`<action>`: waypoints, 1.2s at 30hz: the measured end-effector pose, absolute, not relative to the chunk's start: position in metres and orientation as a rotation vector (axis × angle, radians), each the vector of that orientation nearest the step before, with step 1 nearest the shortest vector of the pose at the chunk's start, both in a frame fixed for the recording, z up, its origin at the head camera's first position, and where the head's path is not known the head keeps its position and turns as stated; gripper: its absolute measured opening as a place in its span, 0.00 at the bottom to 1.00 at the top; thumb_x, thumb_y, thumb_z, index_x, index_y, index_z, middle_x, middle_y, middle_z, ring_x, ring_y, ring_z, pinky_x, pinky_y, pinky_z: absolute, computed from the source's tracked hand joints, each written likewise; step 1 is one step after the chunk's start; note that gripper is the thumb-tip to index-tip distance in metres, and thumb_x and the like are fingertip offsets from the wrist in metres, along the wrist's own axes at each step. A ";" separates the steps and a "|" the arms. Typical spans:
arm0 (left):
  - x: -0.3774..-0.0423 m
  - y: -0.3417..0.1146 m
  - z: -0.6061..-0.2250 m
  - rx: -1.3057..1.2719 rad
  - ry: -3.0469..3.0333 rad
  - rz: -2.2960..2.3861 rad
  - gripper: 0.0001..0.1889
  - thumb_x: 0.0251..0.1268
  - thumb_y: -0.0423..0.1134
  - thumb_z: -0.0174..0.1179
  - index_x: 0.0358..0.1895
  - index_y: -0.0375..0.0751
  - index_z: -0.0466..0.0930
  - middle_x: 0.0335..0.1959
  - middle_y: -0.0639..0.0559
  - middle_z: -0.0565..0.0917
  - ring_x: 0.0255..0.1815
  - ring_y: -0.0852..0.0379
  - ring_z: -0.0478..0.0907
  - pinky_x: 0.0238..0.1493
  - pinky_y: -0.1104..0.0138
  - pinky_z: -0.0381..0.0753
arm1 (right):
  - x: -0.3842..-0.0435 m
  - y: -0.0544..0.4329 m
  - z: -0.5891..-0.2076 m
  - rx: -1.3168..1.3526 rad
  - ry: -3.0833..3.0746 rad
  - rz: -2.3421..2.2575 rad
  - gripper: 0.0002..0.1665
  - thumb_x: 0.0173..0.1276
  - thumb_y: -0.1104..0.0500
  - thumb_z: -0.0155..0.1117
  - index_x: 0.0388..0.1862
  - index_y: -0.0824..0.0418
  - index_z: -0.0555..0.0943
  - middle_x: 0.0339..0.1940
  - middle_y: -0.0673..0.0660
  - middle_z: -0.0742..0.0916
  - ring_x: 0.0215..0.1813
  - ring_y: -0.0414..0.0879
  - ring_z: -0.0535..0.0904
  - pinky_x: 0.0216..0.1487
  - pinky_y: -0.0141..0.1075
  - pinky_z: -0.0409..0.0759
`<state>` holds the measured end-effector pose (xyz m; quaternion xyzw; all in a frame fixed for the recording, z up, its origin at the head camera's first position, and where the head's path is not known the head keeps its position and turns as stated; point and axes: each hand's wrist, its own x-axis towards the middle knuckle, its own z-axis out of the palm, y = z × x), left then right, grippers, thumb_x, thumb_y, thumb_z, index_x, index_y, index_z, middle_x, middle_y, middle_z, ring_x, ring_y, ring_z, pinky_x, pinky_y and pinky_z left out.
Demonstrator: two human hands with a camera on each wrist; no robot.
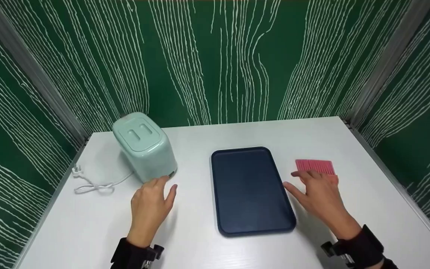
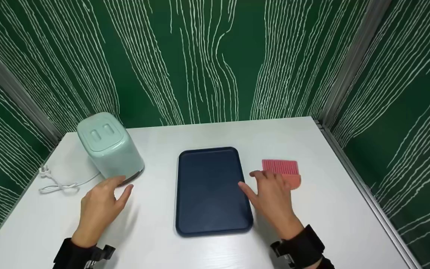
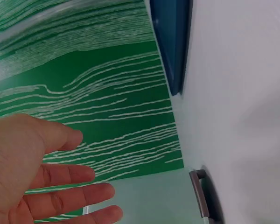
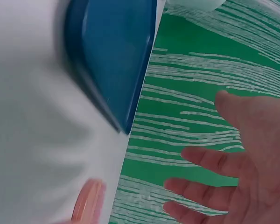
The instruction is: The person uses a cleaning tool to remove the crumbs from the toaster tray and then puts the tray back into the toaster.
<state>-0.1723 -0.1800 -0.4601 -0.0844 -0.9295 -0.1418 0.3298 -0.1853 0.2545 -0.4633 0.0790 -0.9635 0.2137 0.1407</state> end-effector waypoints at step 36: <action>-0.227 -0.243 -0.445 0.016 -2.376 -0.525 0.42 0.68 0.51 0.75 0.80 0.42 0.67 0.79 0.22 0.59 0.69 0.19 0.72 0.51 0.29 0.84 | -0.241 0.050 -0.480 0.449 -2.989 1.773 0.20 0.79 0.46 0.68 0.50 0.64 0.84 0.34 0.59 0.91 0.36 0.47 0.89 0.40 0.38 0.90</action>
